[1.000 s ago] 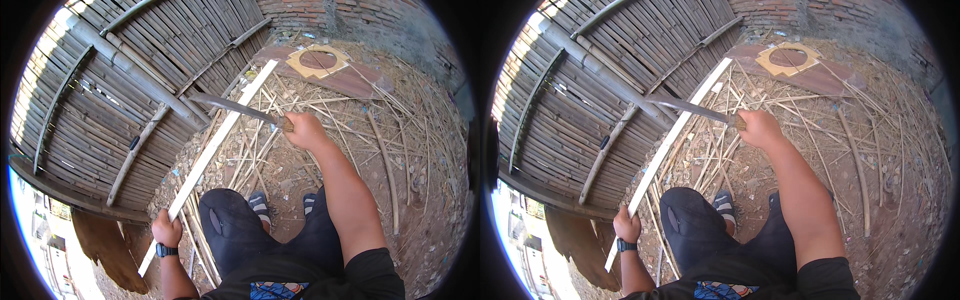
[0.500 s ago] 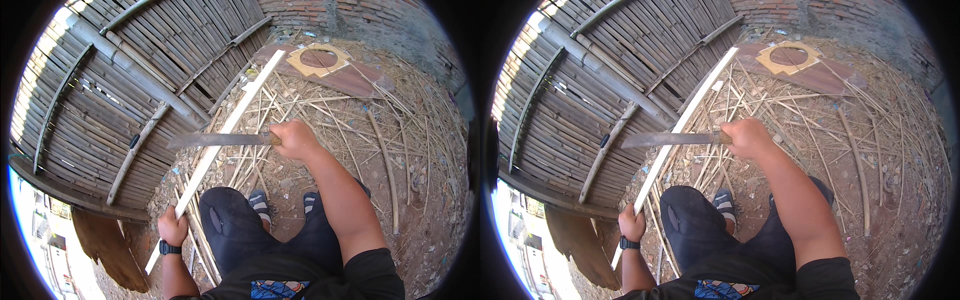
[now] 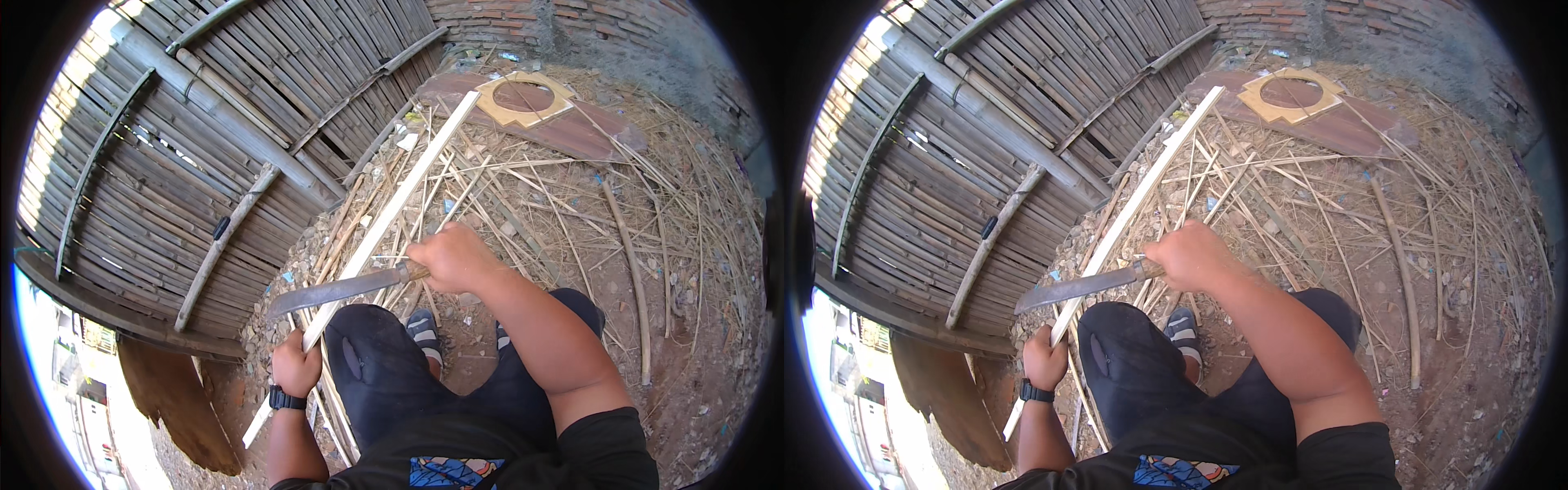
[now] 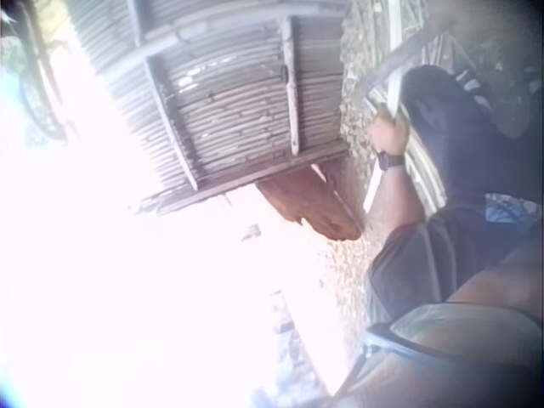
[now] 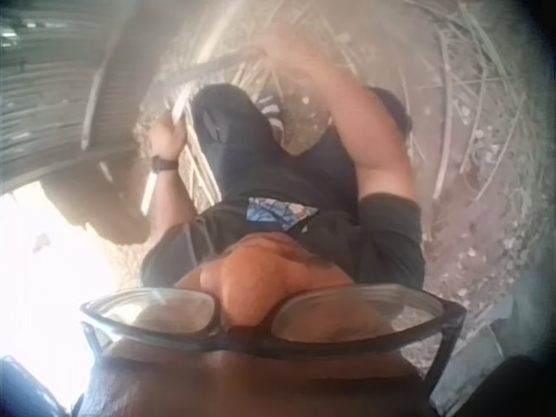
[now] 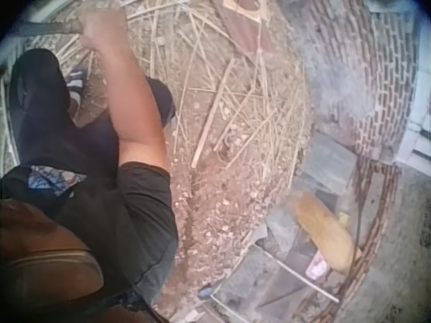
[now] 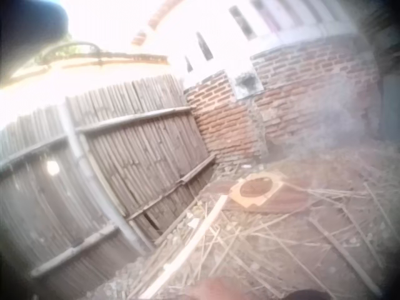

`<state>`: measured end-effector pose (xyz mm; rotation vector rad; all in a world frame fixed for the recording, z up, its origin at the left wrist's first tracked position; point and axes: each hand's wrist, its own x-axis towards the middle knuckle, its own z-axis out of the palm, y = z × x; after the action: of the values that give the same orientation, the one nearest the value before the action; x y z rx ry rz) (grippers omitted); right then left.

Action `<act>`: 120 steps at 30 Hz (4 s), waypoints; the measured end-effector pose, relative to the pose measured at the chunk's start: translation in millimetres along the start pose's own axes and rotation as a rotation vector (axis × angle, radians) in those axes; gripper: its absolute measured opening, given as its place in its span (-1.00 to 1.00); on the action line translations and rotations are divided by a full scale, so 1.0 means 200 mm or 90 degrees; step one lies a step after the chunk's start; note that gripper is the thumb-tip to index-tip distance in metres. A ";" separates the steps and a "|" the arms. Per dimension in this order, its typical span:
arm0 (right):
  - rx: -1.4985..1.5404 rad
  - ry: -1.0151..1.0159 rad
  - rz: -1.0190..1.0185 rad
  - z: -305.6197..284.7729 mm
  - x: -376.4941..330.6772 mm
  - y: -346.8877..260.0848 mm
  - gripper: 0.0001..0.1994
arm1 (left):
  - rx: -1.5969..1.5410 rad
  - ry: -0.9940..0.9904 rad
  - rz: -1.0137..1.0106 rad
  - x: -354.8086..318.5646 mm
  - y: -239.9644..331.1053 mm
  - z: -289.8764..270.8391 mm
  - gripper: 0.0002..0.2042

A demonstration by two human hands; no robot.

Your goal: The person splits a long bamboo pole into thin strips using a machete and a wooden mallet. They repeatedly strike the blade to drive it through the bamboo, then pull the resulting strips apart by hand.

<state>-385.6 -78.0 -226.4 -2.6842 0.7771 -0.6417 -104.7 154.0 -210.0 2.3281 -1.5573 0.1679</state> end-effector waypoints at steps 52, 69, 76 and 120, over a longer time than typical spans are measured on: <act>0.204 0.305 0.446 -0.14 -0.14 0.59 -0.66 | 0.096 0.064 0.022 -0.08 -0.21 -0.10 -0.88; -0.030 0.096 0.007 -0.16 -0.08 0.08 -0.77 | 0.065 0.125 0.051 0.00 0.00 -0.05 -0.90; 0.009 0.141 0.212 -0.16 -0.08 0.25 -0.79 | 0.135 0.138 0.035 -0.01 -0.06 -0.06 -0.91; 0.158 0.127 0.284 -0.18 -0.09 0.33 -0.76 | 0.119 0.133 0.049 -0.01 -0.08 -0.05 -0.89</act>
<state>-445.5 -127.1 -225.0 -2.1459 1.2116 -0.8303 -89.9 164.8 -204.5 2.3011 -1.5854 0.5785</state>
